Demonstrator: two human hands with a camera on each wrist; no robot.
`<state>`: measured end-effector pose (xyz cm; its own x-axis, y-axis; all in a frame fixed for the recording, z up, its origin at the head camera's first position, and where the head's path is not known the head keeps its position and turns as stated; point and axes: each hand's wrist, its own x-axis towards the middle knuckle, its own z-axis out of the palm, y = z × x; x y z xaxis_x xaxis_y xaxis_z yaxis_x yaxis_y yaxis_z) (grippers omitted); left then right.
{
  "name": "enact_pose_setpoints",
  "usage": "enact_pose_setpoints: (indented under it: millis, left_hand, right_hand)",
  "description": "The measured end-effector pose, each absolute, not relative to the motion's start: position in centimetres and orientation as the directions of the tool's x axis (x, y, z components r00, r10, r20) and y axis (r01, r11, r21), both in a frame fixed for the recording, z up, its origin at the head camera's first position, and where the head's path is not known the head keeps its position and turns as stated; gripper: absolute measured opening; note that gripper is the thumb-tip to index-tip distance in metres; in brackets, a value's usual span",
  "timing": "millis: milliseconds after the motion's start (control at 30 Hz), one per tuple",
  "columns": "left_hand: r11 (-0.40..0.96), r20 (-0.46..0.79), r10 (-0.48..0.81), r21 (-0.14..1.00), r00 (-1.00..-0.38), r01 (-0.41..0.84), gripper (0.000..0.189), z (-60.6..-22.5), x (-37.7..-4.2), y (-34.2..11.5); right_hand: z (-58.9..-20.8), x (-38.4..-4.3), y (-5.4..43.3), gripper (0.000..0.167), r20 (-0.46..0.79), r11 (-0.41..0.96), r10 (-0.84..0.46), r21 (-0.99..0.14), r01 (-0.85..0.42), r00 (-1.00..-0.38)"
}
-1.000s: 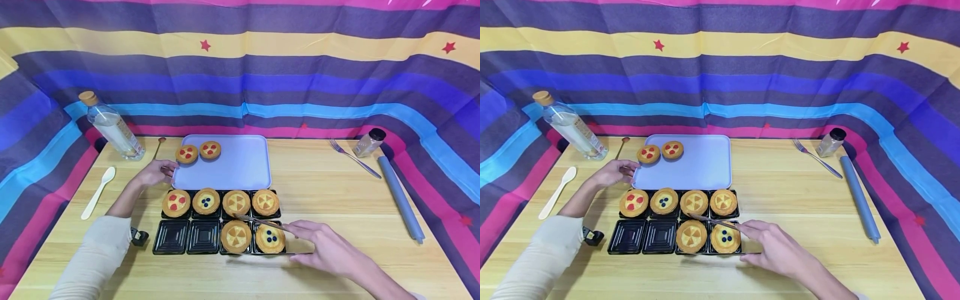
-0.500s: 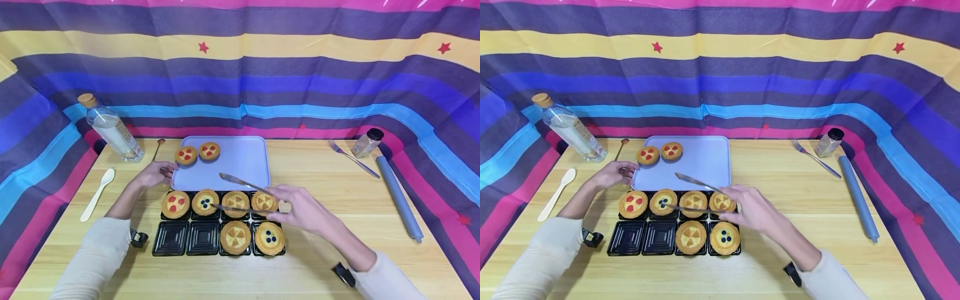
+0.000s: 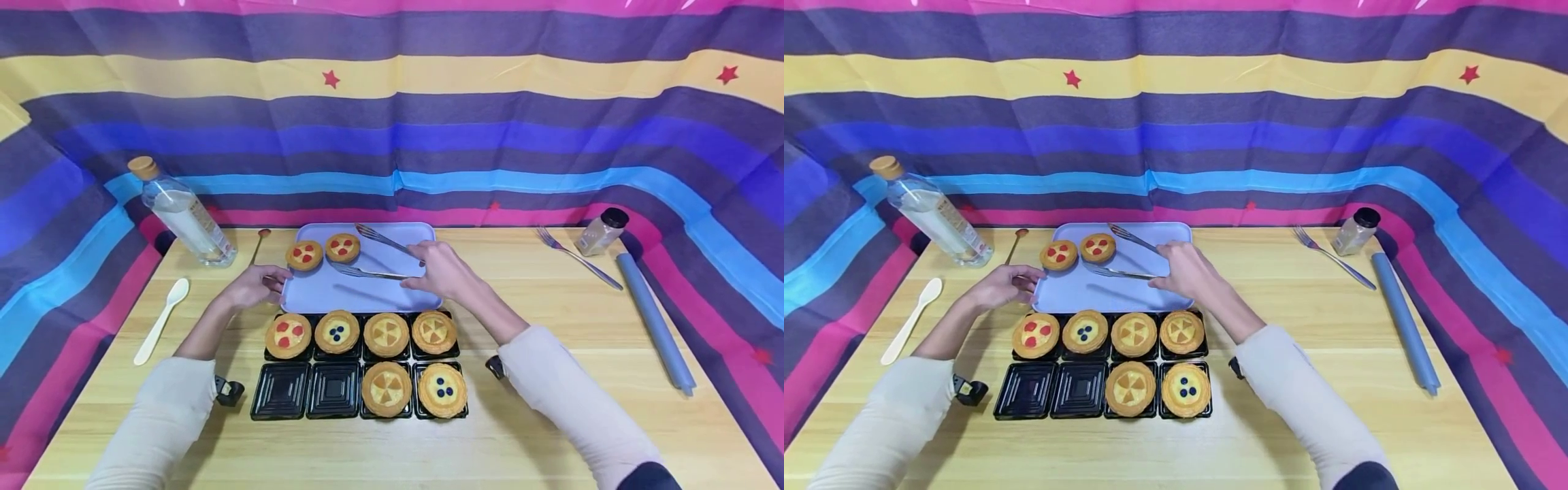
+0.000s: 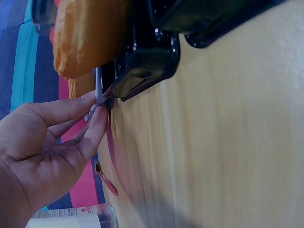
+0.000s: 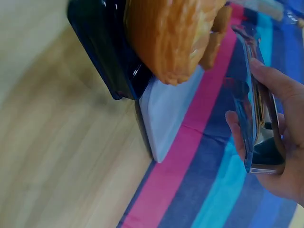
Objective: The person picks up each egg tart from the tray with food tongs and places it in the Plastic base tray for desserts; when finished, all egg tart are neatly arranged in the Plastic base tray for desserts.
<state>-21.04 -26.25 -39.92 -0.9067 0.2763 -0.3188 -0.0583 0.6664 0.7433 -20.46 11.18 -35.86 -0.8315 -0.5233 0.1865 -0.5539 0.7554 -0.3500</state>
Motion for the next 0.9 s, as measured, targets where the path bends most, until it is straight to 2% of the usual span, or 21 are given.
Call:
enact_pose_setpoints:
  millis: [300, 567, 900]
  left_hand:
    - [0.667, -0.321, 0.280, 0.743, -0.905, -0.057, 0.056, -39.7, -21.1, -26.1]
    - [0.677, -0.324, 0.270, 0.734, -0.907, -0.061, 0.056, -40.0, -21.1, -26.2]
    - [0.667, -0.321, 0.272, 0.743, -0.907, -0.063, 0.056, -40.0, -21.1, -26.2]
  right_hand:
    - [-36.3, -22.8, 8.8, 0.068, 0.046, 0.832, -0.474, -0.303, -0.464, -0.879]
    - [-36.8, -23.2, 8.1, 0.059, 0.044, 0.834, -0.469, -0.308, -0.458, -0.882]
    - [-36.8, -22.4, 8.8, 0.056, 0.129, 0.801, -0.496, -0.315, -0.509, -0.859]
